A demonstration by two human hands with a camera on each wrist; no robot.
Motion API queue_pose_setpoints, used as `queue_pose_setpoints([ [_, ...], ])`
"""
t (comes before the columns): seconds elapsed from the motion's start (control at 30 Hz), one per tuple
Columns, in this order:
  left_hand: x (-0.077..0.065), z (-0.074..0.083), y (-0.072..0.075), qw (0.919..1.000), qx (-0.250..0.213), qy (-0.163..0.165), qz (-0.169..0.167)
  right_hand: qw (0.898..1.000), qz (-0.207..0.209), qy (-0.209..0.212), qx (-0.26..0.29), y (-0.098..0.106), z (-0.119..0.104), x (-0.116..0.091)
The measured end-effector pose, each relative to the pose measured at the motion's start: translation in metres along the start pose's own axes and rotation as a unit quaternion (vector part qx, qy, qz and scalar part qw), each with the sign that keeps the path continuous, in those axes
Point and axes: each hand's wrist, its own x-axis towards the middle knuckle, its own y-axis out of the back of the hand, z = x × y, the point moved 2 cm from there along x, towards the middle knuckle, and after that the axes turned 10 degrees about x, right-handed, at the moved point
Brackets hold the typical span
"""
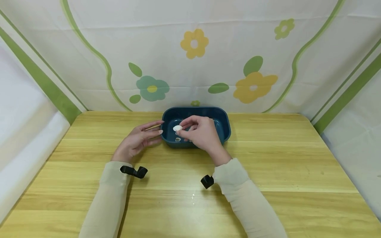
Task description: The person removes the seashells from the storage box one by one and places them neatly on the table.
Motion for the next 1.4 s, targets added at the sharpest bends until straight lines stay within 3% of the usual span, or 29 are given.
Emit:
queue_pose_setpoints([
  [0.3, -0.001, 0.001, 0.000, 0.9999, -0.008, -0.009, 0.006, 0.999, -0.031, -0.004, 0.027, -0.008, 0.005, -0.020],
  [0.57, -0.001, -0.002, 0.000, 0.9998, 0.002, -0.019, 0.007, 0.998, -0.059, 0.026, 0.016, -0.021, 0.016, -0.035],
  [0.83, 0.000, -0.003, -0.001, 0.9998, 0.007, -0.018, 0.010, 0.997, -0.079, 0.019, 0.012, -0.032, 0.024, -0.040],
  [1.1, 0.001, -0.002, -0.004, 0.9998, 0.005, -0.017, 0.014, 0.997, -0.067, 0.025, -0.027, -0.040, 0.027, -0.046],
  [1.4, 0.000, -0.001, -0.004, 0.9997, 0.011, -0.017, 0.016, 0.997, -0.079, -0.003, -0.017, -0.052, 0.037, -0.047],
])
